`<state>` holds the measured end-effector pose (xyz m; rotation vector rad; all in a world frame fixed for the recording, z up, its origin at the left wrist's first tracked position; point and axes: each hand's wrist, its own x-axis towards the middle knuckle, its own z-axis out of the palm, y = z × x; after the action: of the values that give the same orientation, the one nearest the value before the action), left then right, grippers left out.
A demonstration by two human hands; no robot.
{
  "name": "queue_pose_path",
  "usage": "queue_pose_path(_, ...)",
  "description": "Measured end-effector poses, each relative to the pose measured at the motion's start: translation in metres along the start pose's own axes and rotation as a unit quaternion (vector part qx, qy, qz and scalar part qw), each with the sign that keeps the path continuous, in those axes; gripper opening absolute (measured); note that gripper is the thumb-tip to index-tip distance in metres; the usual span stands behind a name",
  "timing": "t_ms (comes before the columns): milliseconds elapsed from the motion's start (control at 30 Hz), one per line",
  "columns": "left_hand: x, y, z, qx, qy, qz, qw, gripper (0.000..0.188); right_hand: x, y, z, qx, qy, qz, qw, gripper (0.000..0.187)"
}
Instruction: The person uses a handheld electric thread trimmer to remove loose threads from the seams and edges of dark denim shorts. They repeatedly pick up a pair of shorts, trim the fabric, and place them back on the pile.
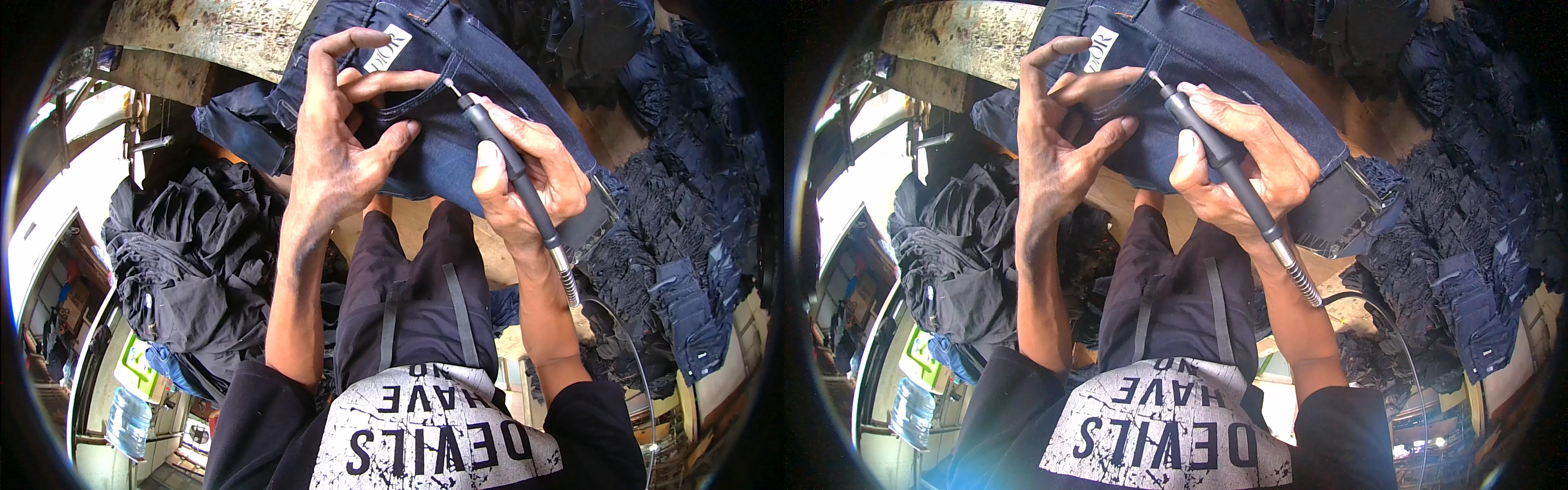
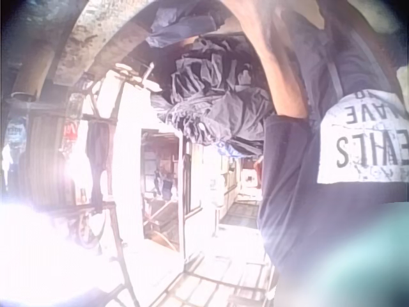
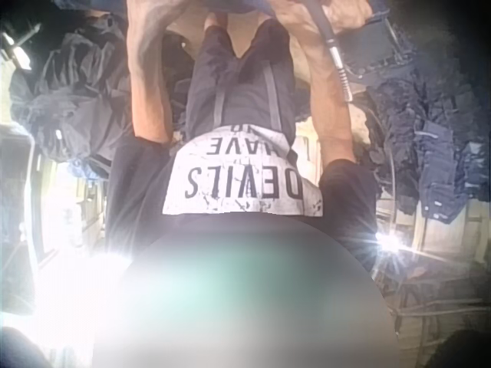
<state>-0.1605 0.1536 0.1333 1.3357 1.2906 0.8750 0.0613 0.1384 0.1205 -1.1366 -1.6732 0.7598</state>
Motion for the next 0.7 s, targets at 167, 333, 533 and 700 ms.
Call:
queue_pose_path(167,-0.0001,0.0024,0.0006,-0.013,-0.007,-0.017,1.000,0.079,0.0000,0.0016,0.0032,-0.008,0.019,0.005,1.000,0.028)
queue_pose_path(333,0.0002,0.0059,0.0026,0.017,0.008,0.002,1.000,0.074,0.0010,-0.0022,0.0033,-0.023,0.027,0.020,0.999,0.027)
queue_pose_path(533,-0.0004,0.0072,0.0045,-0.015,0.010,0.001,1.000,0.074,0.0023,-0.0066,0.0046,-0.045,0.045,0.026,0.998,0.026)
queue_pose_path(700,-0.0006,0.0097,0.0052,-0.024,0.008,-0.003,1.000,0.073,0.0026,-0.0077,0.0058,-0.058,0.055,0.040,0.996,0.026)
